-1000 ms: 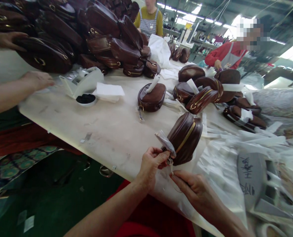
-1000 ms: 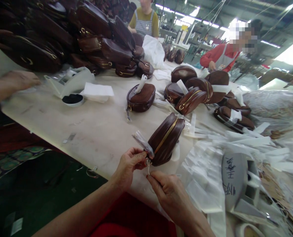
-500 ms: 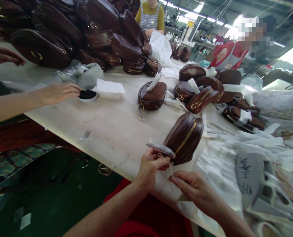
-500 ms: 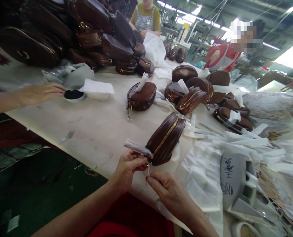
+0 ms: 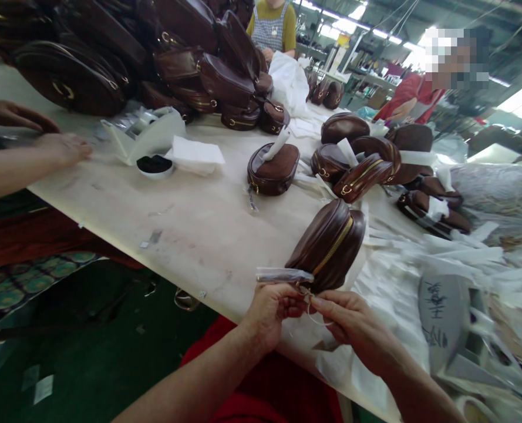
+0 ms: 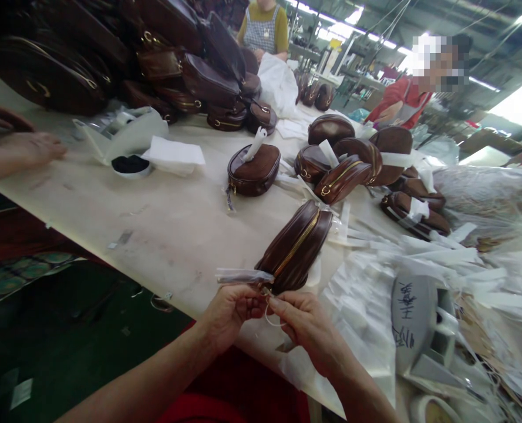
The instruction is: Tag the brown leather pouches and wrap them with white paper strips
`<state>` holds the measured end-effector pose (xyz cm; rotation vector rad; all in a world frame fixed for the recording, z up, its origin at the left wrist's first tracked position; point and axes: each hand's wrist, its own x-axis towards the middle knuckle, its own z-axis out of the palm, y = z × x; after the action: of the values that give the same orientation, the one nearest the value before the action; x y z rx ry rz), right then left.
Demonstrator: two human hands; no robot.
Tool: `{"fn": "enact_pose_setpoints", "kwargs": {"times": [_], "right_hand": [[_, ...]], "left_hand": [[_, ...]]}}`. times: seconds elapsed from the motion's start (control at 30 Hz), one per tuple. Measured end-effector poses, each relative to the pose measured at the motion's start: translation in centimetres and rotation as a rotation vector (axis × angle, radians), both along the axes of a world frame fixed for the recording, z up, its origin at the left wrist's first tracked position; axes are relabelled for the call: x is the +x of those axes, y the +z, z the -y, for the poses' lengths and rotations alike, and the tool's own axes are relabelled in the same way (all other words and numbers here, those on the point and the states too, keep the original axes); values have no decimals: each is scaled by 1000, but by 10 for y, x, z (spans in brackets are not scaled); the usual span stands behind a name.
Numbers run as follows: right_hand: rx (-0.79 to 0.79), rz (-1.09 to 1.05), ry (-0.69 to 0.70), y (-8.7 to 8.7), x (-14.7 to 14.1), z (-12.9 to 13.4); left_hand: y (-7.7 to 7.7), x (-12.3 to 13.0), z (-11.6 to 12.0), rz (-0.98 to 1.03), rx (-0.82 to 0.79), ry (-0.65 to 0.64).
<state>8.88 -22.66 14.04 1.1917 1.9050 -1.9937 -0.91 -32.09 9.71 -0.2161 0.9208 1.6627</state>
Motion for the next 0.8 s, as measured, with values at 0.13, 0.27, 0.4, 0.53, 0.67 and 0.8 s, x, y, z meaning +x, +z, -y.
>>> {"fn": "enact_pose_setpoints", "kwargs": {"times": [0.13, 0.27, 0.4, 0.53, 0.67, 0.8], "right_hand": [[29, 2, -8, 3, -2, 4], [35, 0, 0, 1, 0, 3], [36, 6, 6, -1, 1, 3], [53, 13, 12, -2, 0, 4], [67, 39, 31, -6, 2, 4], [235, -1, 99, -16, 8, 4]], "left_hand": [[-7, 0, -2, 110, 31, 23], [-16, 0, -3, 130, 55, -5], [-19, 0, -3, 113, 102, -50], [-18, 0, -4, 82, 61, -78], [-18, 4, -4, 5, 65, -68], [-21, 12, 3, -159, -33, -4]]}}
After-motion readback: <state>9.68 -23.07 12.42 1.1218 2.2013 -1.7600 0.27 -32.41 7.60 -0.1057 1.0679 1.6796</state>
